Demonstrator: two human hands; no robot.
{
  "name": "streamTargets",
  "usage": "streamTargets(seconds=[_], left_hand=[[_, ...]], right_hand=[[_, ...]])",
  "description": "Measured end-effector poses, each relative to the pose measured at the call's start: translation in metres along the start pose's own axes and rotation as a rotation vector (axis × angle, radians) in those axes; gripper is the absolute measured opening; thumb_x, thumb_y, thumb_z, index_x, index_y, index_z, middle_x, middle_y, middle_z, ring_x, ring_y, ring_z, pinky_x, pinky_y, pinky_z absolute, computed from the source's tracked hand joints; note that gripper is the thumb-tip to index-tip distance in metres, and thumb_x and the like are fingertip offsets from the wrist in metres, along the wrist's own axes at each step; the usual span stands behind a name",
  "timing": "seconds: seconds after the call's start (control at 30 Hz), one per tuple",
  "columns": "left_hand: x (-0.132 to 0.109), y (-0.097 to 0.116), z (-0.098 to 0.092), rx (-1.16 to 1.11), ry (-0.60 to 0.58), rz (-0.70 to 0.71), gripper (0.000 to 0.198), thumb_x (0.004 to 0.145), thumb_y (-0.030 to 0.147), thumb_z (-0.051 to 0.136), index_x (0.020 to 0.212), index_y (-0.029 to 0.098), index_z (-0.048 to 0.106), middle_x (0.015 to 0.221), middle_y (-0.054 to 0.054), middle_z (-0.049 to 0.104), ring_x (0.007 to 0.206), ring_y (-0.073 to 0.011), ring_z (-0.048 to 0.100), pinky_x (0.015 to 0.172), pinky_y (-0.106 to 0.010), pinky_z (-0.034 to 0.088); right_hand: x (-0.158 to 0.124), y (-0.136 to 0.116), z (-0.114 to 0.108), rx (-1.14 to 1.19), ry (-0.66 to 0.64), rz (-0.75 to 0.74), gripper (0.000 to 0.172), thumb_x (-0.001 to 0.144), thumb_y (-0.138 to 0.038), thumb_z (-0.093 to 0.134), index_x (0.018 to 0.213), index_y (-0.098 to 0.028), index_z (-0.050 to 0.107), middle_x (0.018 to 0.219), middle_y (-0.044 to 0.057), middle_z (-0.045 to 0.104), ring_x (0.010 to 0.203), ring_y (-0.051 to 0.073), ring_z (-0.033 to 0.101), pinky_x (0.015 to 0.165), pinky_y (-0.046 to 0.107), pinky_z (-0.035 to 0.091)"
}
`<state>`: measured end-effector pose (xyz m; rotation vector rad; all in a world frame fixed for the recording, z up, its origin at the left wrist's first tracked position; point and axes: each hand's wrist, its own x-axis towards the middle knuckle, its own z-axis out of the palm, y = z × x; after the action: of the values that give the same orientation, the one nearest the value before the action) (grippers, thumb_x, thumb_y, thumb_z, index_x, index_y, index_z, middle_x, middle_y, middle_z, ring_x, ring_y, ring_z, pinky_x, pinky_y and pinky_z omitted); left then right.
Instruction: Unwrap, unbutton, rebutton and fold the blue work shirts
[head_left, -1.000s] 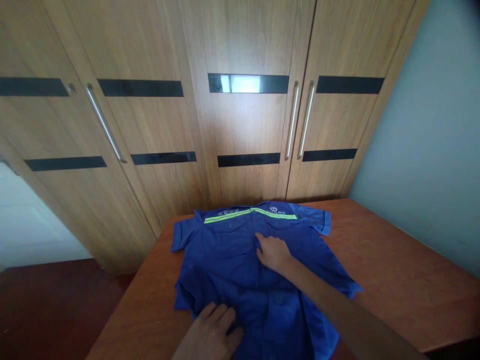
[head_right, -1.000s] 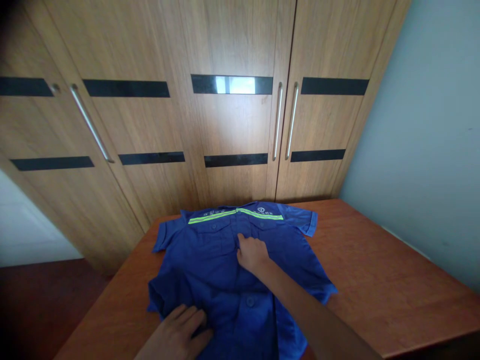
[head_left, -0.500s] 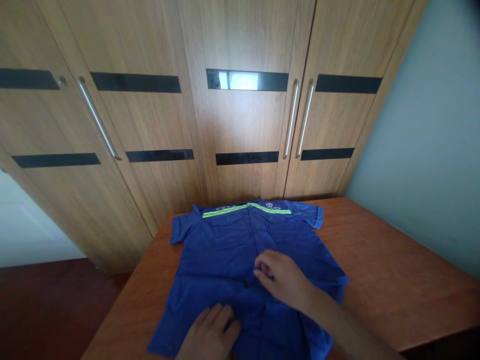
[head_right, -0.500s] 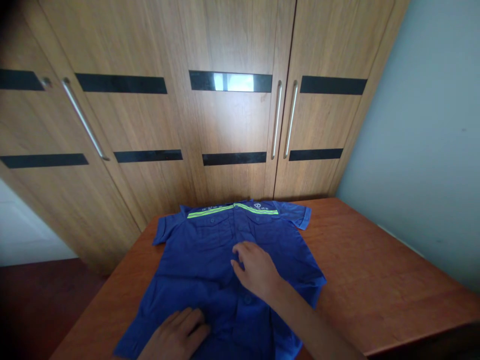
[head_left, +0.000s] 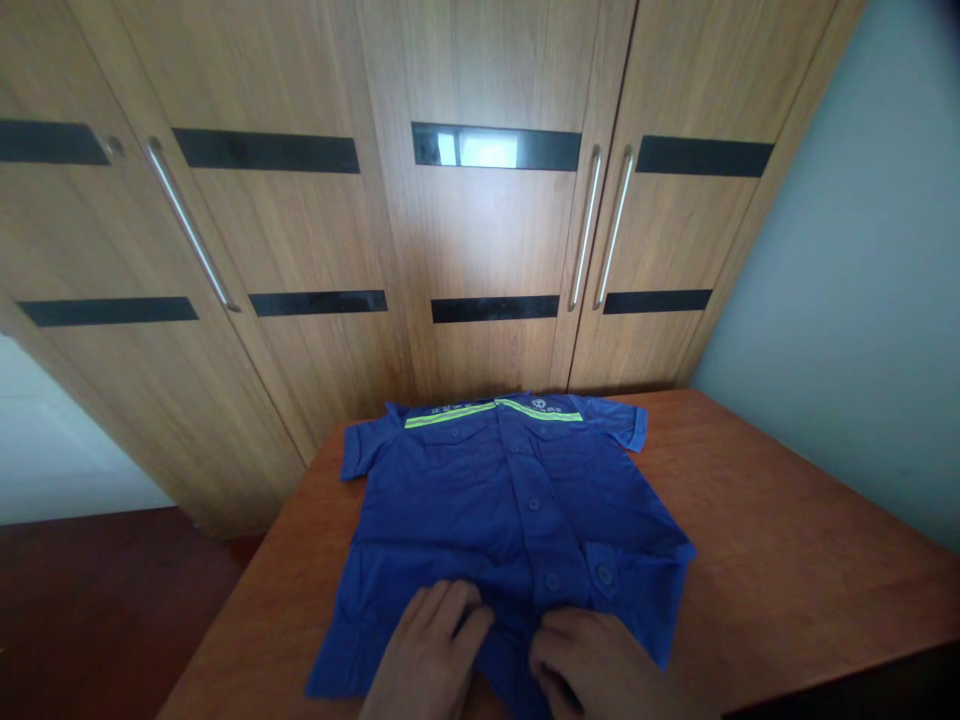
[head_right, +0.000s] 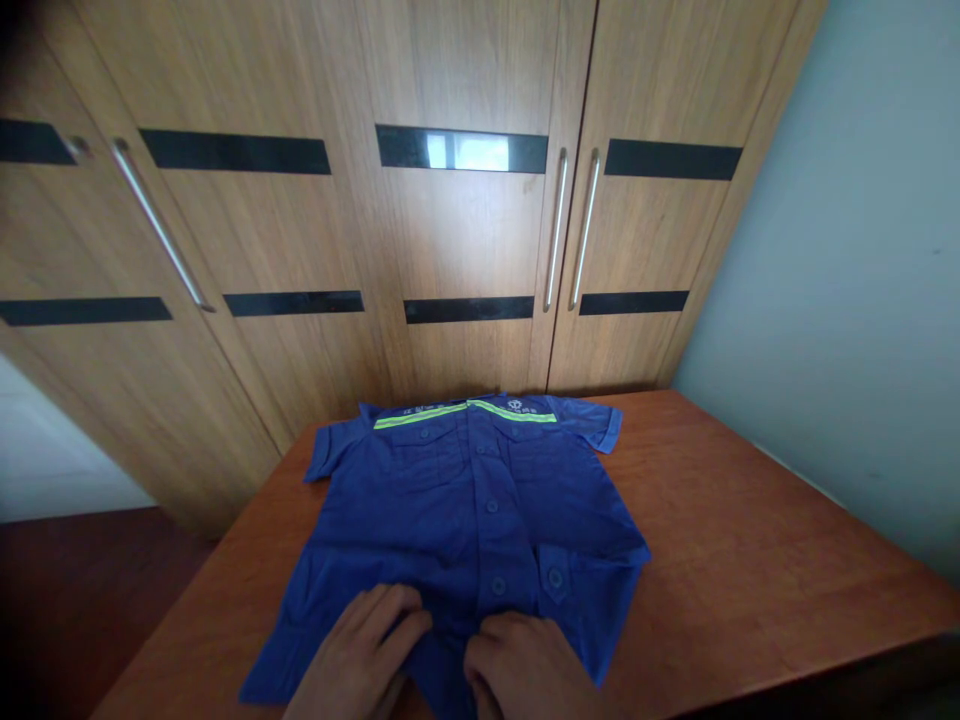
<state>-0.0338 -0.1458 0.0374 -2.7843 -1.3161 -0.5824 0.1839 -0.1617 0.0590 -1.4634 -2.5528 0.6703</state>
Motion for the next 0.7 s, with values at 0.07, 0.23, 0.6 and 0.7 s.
streamTargets(seconds=[0.07,0.23,0.6,0.7], left_hand=[[-0.001,0.0,-0.001,-0.002,0.026,0.016,0.032,0.074,0.002,0.051,0.095,0.024,0.061,0.096,-0.002,0.061,0.085,-0.019,0.054,0.075,-0.03,0.043],[-0.004,-0.003,0.002,-0.031,0.01,-0.001,0.034,0.073,0.0,0.05,0.095,0.023,0.06,0.097,-0.003,0.06,0.084,-0.0183,0.055,0.076,-0.029,0.044],[-0.005,0.001,-0.003,-0.033,-0.013,0.017,0.039,0.071,-0.002,0.048,0.101,0.022,0.058,0.102,-0.005,0.063,0.089,-0.0213,0.06,0.08,-0.034,0.051],[-0.005,0.004,-0.006,-0.037,-0.003,0.032,0.039,0.073,-0.001,0.048,0.102,0.022,0.059,0.102,-0.006,0.063,0.089,-0.0209,0.061,0.079,-0.034,0.052]], right_hand=[[-0.001,-0.001,0.002,0.042,0.036,-0.012,0.015,0.074,-0.013,0.06,0.083,-0.023,0.066,0.085,-0.001,0.068,0.076,0.013,0.064,0.064,0.02,0.039],[0.001,0.0,0.012,0.077,0.015,-0.036,0.022,0.069,-0.032,0.074,0.087,-0.024,0.066,0.084,-0.001,0.068,0.073,0.015,0.062,0.06,0.02,0.038],[-0.002,0.009,0.018,0.476,0.084,-0.025,0.011,0.07,-0.011,0.059,0.074,-0.019,0.066,0.072,-0.002,0.063,0.065,0.011,0.056,0.058,0.018,0.037],[-0.003,0.007,0.013,0.577,0.125,0.017,0.006,0.071,-0.014,0.058,0.069,-0.018,0.062,0.066,-0.003,0.058,0.062,0.01,0.053,0.058,0.018,0.037]])
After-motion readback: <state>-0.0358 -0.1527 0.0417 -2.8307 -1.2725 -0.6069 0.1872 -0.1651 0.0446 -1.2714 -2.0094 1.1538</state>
